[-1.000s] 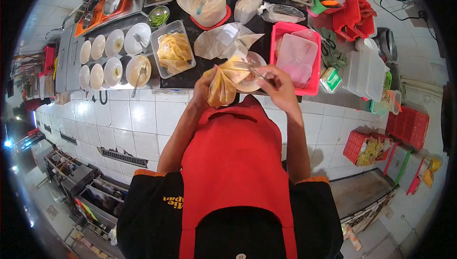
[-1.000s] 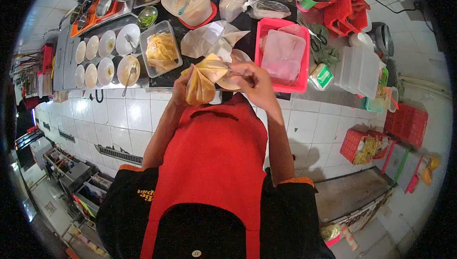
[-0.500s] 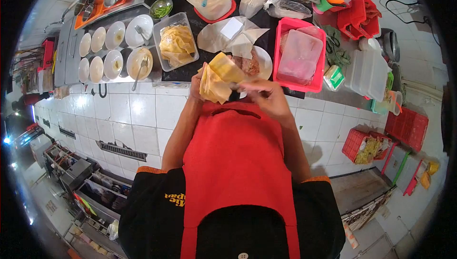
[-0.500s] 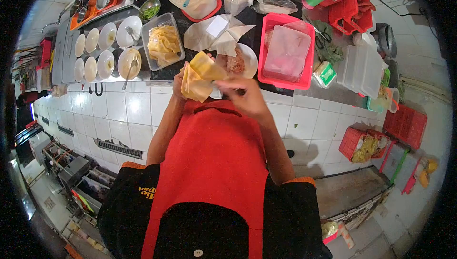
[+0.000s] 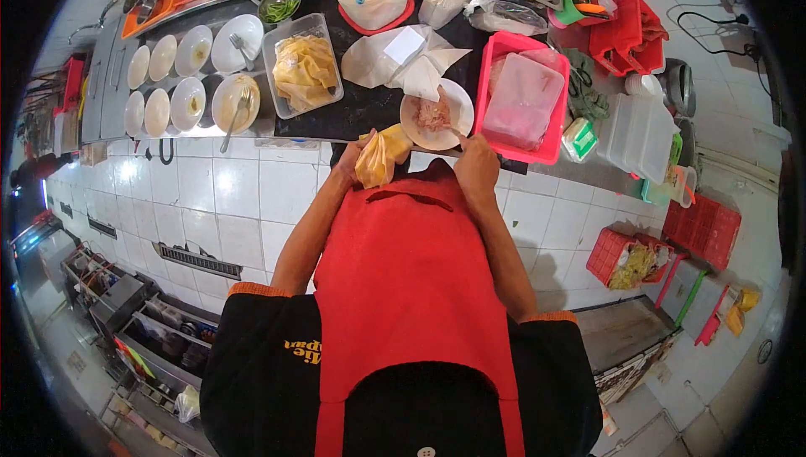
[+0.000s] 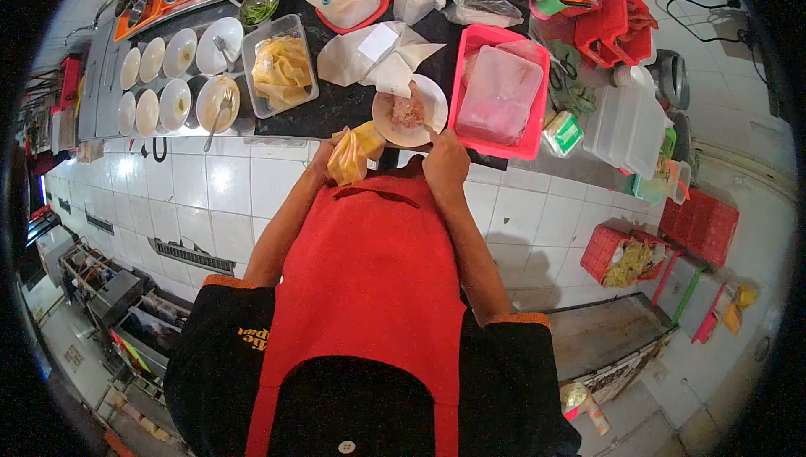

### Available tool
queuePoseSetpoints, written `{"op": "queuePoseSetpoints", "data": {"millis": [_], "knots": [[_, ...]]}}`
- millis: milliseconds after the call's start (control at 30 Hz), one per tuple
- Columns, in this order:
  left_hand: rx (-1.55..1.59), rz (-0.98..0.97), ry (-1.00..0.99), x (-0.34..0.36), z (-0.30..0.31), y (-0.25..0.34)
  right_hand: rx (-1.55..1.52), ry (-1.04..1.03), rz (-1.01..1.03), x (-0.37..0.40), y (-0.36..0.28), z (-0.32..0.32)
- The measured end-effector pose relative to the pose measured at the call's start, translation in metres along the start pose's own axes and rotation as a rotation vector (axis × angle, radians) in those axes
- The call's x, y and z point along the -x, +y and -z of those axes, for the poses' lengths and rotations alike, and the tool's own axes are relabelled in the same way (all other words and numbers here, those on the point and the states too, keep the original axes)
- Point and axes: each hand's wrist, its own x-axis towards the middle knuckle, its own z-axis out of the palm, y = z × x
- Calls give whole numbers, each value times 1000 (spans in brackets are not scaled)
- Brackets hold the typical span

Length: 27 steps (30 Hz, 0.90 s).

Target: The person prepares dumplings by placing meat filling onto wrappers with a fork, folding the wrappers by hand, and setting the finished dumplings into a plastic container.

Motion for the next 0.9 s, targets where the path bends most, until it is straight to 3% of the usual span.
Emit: {"op": "queuePoseSetpoints", "data": {"millis": [67, 167, 267, 467, 600, 700, 767, 900], "knots": [[2, 14, -16, -1, -5, 0, -6, 79, -28, -1, 1, -8], [-1, 4, 65, 1, -8, 0, 21, -61, 44, 5, -5, -5], [-13, 10, -65, -1, -8, 0, -21, 59, 21, 0, -7, -8], [-59, -28, 100, 3, -21, -5, 32, -50, 92, 2, -11, -11], [-39, -35, 80, -1, -8, -4, 14, 50, 36, -5, -8, -15], [-41, -33, 70, -2, -2, -5, -57, 60, 43, -4, -6, -21], [-39, -20, 77, -1, -5, -4, -118, -61, 140, -3, 1, -19], [-15, -12, 81, 5, -26, -4, -325, -13, 105, -9, 6, -17]]}}
